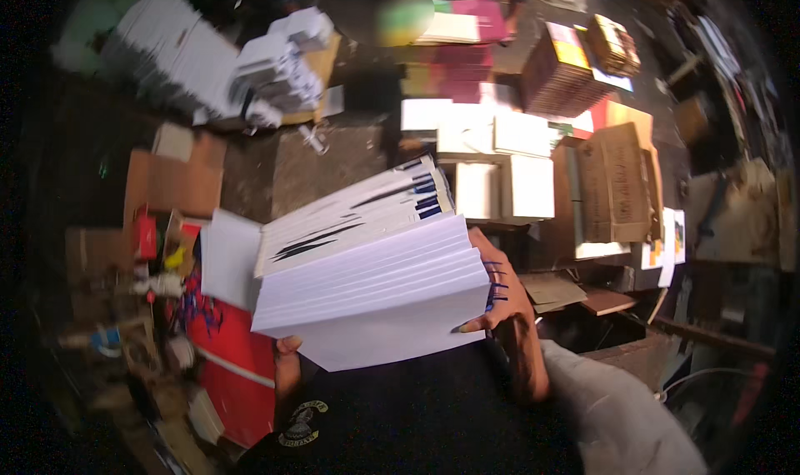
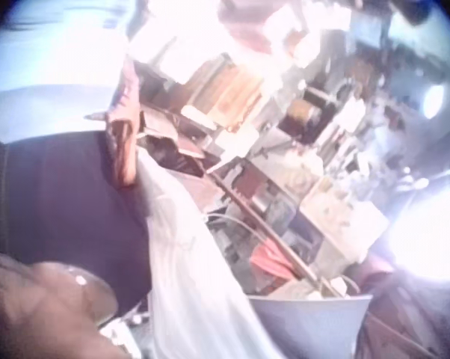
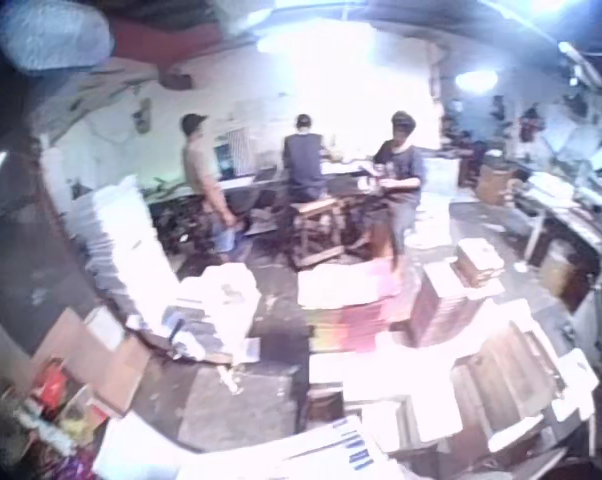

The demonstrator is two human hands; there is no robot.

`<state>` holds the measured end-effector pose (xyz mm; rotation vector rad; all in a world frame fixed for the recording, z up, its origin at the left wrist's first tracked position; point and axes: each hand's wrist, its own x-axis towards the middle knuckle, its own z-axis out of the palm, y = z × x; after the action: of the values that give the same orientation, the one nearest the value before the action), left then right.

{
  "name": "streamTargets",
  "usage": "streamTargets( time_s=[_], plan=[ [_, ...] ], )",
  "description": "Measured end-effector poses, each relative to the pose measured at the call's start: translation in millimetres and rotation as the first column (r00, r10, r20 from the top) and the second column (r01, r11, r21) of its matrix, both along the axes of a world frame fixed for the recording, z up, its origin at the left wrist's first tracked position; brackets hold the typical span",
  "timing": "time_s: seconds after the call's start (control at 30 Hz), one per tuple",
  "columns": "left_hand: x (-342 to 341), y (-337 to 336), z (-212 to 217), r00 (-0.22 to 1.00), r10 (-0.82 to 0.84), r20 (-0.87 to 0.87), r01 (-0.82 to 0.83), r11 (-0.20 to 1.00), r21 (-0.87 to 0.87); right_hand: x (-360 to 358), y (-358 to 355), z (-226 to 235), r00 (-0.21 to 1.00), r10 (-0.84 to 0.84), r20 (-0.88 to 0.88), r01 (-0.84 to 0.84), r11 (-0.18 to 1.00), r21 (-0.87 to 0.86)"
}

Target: The person carries stacks of paper booklets to a table, inserts ribbon bookmarks into each booklet by hand, and stacks the completed booklets.

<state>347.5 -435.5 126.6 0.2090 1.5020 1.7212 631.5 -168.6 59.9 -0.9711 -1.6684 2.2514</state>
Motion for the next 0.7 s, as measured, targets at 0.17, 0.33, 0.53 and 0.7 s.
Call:
streamTargets(
  time_s=[0.17, 0.33, 0.53, 0.7],
  plan=[
    [-42.2, 180.9, -9.5, 0.908, -0.403, -0.114, 0.409, 0.912, 0.035, 42.2, 19.4, -30.8, 0.930, -0.139, 0.341, 0.187, 0.976, -0.111],
    [-72.2, 288.0, -34.4, 0.729, -0.681, -0.069, 0.665, 0.728, -0.165, 41.0, 21.4, -59.0, 0.849, -0.129, 0.513, 0.261, 0.946, -0.193],
    [-147.0, 380.9, -67.4, 0.531, -0.847, -0.031, 0.825, 0.524, -0.212, -45.5, 86.1, -8.2, 0.878, -0.323, 0.354, 0.401, 0.899, -0.175],
    [-219.3, 437.1, -101.9, 0.639, -0.729, 0.246, 0.769, 0.599, -0.223, -134.3, 150.0, -37.0, 0.788, -0.614, 0.032, 0.564, 0.702, -0.435]
  ],
)
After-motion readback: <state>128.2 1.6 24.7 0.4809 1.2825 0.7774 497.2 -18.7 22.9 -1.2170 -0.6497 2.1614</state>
